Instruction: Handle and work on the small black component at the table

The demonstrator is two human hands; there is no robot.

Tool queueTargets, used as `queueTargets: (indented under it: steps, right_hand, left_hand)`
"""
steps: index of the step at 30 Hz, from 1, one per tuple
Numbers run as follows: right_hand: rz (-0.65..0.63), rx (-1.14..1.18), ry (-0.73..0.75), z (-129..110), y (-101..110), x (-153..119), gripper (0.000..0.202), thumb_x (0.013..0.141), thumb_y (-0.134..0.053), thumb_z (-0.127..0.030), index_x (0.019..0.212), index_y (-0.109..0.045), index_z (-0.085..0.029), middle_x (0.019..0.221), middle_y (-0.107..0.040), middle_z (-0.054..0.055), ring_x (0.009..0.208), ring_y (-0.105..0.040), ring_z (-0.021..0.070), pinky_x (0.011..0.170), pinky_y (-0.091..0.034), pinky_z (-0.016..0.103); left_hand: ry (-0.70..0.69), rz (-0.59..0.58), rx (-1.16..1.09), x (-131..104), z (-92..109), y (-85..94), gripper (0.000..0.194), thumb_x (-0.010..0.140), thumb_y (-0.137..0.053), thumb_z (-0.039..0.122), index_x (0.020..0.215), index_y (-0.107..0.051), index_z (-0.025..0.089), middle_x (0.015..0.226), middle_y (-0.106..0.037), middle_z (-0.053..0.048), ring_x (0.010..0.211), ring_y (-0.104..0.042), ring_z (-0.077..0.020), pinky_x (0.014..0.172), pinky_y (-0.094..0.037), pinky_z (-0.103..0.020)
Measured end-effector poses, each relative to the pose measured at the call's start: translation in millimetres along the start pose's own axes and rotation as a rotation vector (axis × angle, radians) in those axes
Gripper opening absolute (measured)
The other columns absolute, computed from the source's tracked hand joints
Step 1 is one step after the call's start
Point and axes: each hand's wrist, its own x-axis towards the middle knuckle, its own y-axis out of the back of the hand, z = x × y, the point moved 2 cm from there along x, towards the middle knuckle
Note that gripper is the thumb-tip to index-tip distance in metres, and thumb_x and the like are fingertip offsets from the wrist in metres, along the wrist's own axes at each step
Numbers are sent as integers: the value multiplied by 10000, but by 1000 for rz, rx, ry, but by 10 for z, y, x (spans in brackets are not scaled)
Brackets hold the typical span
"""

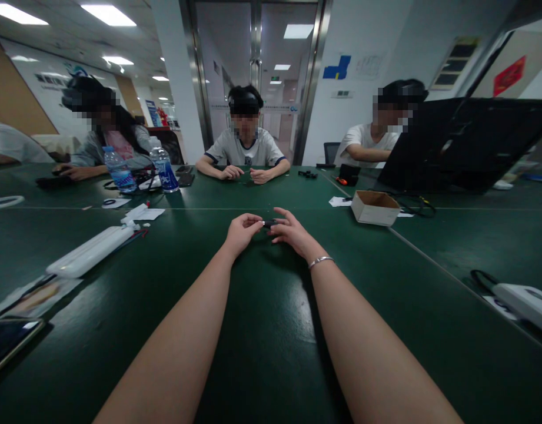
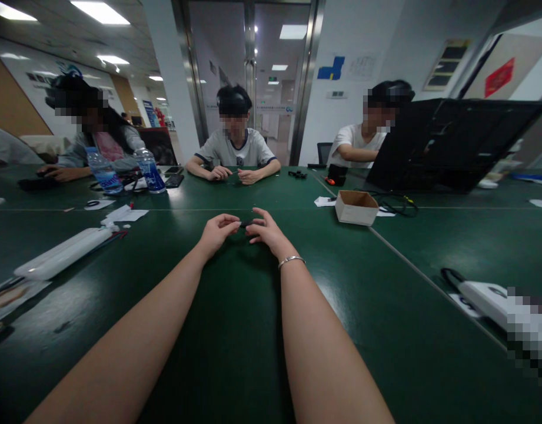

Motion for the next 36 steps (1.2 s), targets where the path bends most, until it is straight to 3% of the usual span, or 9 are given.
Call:
queueTargets:
  steps: [3,7,12,15,19,24,29,33,36]
  right_hand:
    - [-2,-19,-41,4,0,-3,327,854,-645,-246,1158,-542,-184,861,-647,46,539,-625,109,466,-538,198]
    - [-28,17,17,-13,-4,-15,573,742,-722,-122,1245,-490,-266,1049,-629,33,673,-676,122,544,-569,200]
    - [-36,18,-25,-17,-8,-33,375,830,-655,-222,1181,-525,-206,977,-641,57,602,-662,112,542,-571,211]
    - [-36,27,16,-35,-9,-35,603,733,-699,-107,1262,-477,-292,1145,-609,44,680,-688,118,569,-580,210]
    - [-43,0,-67,-14,-15,-23,469,836,-661,-270,1263,-476,-217,942,-655,51,592,-666,117,518,-557,200]
    - [-50,16,7,-14,-13,-11,599,739,-724,-124,1259,-470,-281,1068,-633,39,628,-676,114,524,-563,201]
    - [-43,-1,-55,-9,-9,-9,286,866,-628,-248,1131,-537,-186,855,-649,41,520,-627,105,483,-543,203]
    - [-69,2,25,-17,-6,-14,508,744,-707,-102,1193,-517,-244,988,-646,24,597,-652,100,465,-519,168]
    - [-55,-52,-19,7,-4,-8,348,824,-670,-202,1151,-552,-197,836,-649,24,535,-621,101,413,-476,158]
  left_hand:
    - [4,-2,6,5,-1,4,282,603,-775,318,789,-659,141,716,-653,-34,682,-603,-148,724,-506,-308]
    - [13,11,-23,12,-9,14,310,597,-783,338,790,-648,137,709,-642,-31,671,-596,-142,719,-501,-310]
    - [-4,15,-23,26,-22,16,331,598,-789,369,787,-648,137,675,-636,-23,643,-584,-137,679,-490,-293]
    - [4,36,-34,36,-27,18,328,597,-787,377,773,-644,140,680,-633,-23,646,-580,-135,667,-485,-285]
    - [2,28,-22,39,-23,14,336,608,-781,390,779,-640,137,702,-635,-26,642,-574,-132,677,-481,-292]
    - [9,40,-19,34,-16,17,323,623,-778,390,772,-637,140,673,-618,-17,640,-570,-135,676,-481,-292]
    - [2,40,-4,34,-13,21,317,640,-767,402,765,-632,143,669,-616,-19,628,-564,-135,664,-478,-291]
    - [-20,38,4,32,-14,30,303,656,-751,405,759,-634,145,658,-606,-15,624,-557,-134,652,-472,-284]
    - [-27,36,20,27,-12,30,302,665,-745,413,757,-634,148,669,-610,-18,624,-552,-133,650,-468,-283]
